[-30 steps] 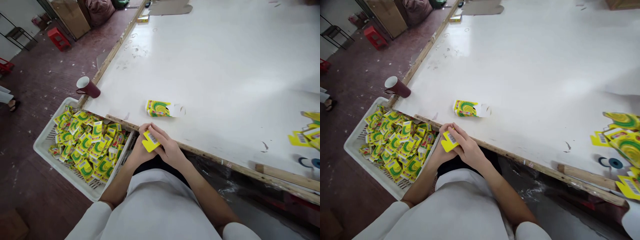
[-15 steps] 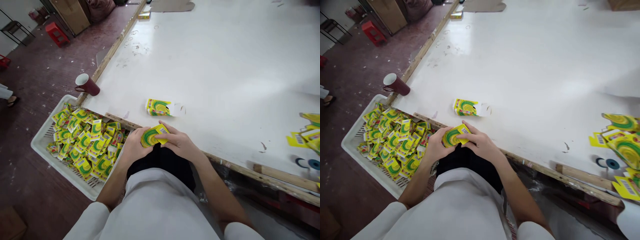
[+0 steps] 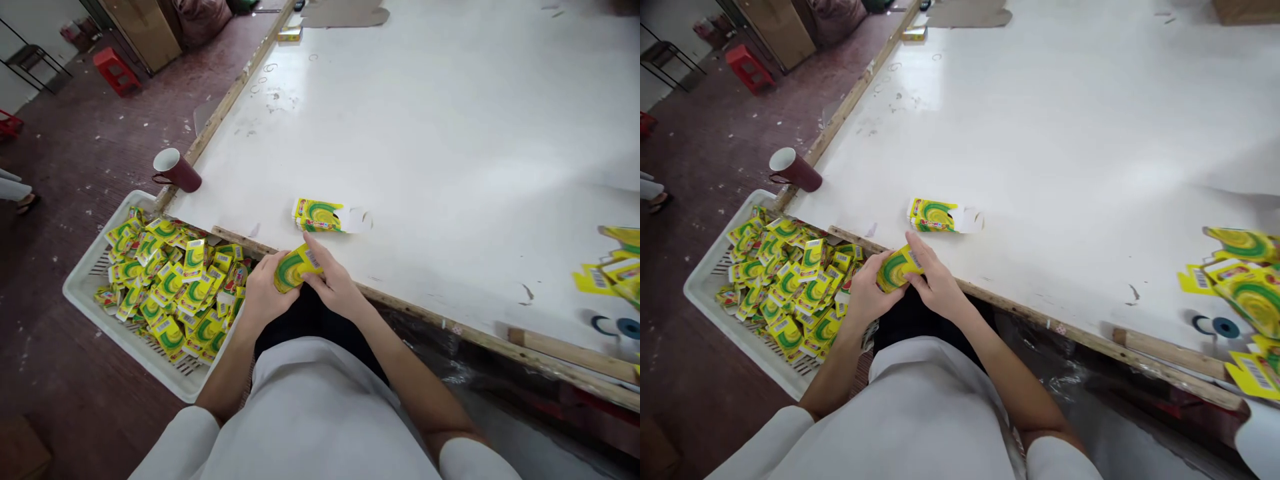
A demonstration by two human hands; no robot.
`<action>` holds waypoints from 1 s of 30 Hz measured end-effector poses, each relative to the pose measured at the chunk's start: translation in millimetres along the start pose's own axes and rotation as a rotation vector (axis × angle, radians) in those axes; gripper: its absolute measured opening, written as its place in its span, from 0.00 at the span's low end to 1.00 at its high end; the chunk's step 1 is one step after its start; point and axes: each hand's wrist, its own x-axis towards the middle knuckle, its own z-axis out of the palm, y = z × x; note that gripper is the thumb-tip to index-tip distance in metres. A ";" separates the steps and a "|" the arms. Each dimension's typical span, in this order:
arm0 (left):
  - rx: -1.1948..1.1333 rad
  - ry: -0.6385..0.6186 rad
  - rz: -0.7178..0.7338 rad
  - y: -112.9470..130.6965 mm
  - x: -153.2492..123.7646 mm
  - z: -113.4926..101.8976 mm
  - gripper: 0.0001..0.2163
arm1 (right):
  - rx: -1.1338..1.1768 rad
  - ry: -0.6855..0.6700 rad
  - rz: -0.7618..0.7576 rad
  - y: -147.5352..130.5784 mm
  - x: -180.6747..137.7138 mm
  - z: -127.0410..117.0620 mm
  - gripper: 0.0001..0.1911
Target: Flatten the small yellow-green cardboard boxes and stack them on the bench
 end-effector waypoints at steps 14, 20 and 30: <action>0.297 0.298 -0.482 -95.0 -59.1 -94.3 0.29 | -0.794 0.316 0.292 54.3 51.4 -34.7 0.22; -0.803 0.160 -0.337 -37.7 -17.8 2.8 0.39 | -0.470 0.183 0.111 6.9 14.2 11.9 0.19; -1.191 0.483 -0.399 17.2 25.7 20.5 0.20 | 0.216 0.080 0.094 -32.1 -15.0 44.5 0.16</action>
